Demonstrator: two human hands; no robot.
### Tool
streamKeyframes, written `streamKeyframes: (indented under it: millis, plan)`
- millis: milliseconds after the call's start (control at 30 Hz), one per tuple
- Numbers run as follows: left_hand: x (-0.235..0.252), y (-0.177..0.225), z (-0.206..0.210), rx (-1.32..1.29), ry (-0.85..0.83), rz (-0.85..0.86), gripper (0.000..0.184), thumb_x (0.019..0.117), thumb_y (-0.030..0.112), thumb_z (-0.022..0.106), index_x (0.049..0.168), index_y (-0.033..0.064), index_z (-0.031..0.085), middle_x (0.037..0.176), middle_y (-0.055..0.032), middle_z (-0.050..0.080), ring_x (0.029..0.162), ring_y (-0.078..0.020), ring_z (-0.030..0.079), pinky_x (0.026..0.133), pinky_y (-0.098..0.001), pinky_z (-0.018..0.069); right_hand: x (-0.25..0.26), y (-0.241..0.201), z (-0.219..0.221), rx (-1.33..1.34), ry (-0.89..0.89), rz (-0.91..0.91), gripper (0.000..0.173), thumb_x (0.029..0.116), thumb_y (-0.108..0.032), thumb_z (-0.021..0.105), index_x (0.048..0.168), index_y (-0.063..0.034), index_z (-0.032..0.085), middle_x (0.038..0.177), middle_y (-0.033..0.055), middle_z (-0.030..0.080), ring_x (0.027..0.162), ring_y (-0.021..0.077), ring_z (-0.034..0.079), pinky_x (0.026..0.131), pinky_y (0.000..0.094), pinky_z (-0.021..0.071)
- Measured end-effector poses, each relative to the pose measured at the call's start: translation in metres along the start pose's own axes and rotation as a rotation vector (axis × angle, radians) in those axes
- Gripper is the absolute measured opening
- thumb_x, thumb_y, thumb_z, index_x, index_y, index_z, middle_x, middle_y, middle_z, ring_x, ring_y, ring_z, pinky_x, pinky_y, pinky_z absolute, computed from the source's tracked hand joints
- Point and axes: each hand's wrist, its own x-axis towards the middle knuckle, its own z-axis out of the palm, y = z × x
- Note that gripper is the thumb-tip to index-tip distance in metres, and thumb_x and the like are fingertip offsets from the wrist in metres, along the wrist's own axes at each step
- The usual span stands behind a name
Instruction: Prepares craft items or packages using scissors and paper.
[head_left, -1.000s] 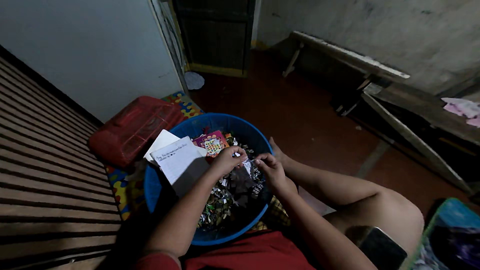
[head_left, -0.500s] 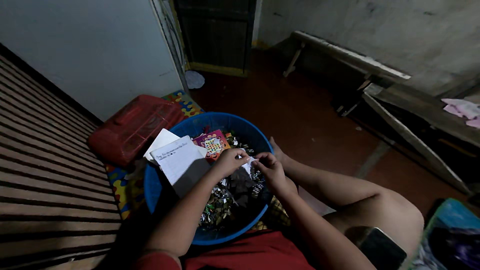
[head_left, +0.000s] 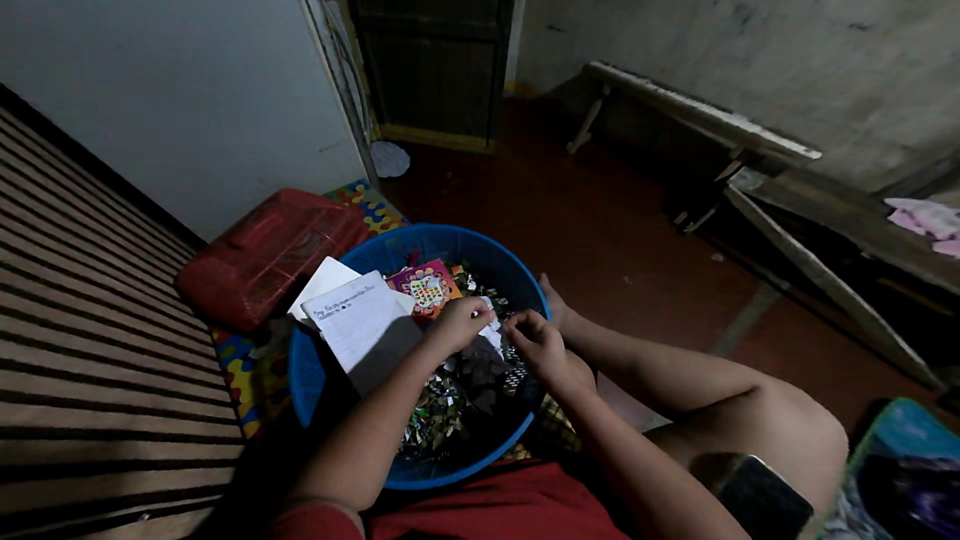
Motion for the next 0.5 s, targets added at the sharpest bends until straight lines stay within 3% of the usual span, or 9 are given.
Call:
streamKeyframes:
  millis: [100,167,233,367,500]
  plan:
    - [0.002,-0.011,-0.006,-0.053,0.054,-0.026,0.034,0.1054,0.029,0.057,0.116,-0.0002,0.069,0.109,-0.0158,0.069,0.094,-0.0231,0.065,0.089,-0.0445,0.0530,0.001,-0.001,0.000,-0.041,-0.017,0.032,0.014,0.0953,-0.009,0.066,0.105,0.0007,0.066,0.094,0.0056,0.067,0.077,0.0072,0.063,0.072,0.0243,0.0547]
    - [0.002,-0.011,-0.007,-0.062,0.034,-0.023,0.035,0.1049,0.034,0.059,0.122,0.0048,0.069,0.111,-0.0121,0.068,0.089,-0.0181,0.063,0.082,-0.0393,0.0521,0.004,-0.001,0.000,-0.116,-0.067,0.043,0.028,0.0922,-0.008,0.068,0.118,0.0017,0.065,0.113,0.0142,0.063,0.091,0.0145,0.065,0.079,0.0277,0.0569]
    - [0.001,-0.007,-0.005,-0.068,0.010,0.002,0.036,0.1061,0.036,0.056,0.128,0.0092,0.067,0.115,-0.0103,0.067,0.085,-0.0151,0.061,0.076,-0.0354,0.0512,0.006,0.001,0.001,-0.113,-0.054,0.035,0.032,0.0929,-0.009,0.067,0.123,0.0011,0.063,0.121,0.0171,0.060,0.098,0.0172,0.065,0.082,0.0290,0.0578]
    - [-0.004,0.001,0.001,-0.098,-0.028,0.024,0.041,0.1105,0.038,0.044,0.143,0.0169,0.055,0.125,-0.0104,0.065,0.083,-0.0144,0.060,0.071,-0.0340,0.0500,0.004,0.002,0.001,0.000,-0.041,0.004,0.027,0.0993,-0.018,0.063,0.118,0.0015,0.064,0.111,0.0111,0.064,0.093,0.0107,0.064,0.083,0.0265,0.0560]
    - [-0.009,0.009,0.010,-0.120,-0.041,0.052,0.045,0.1105,0.037,0.044,0.150,0.0141,0.046,0.111,-0.0131,0.067,0.083,-0.0187,0.063,0.071,-0.0365,0.0527,0.003,0.003,0.001,0.063,-0.132,0.024,0.024,0.0963,-0.016,0.068,0.111,0.0020,0.065,0.097,0.0044,0.068,0.085,0.0064,0.065,0.080,0.0257,0.0564]
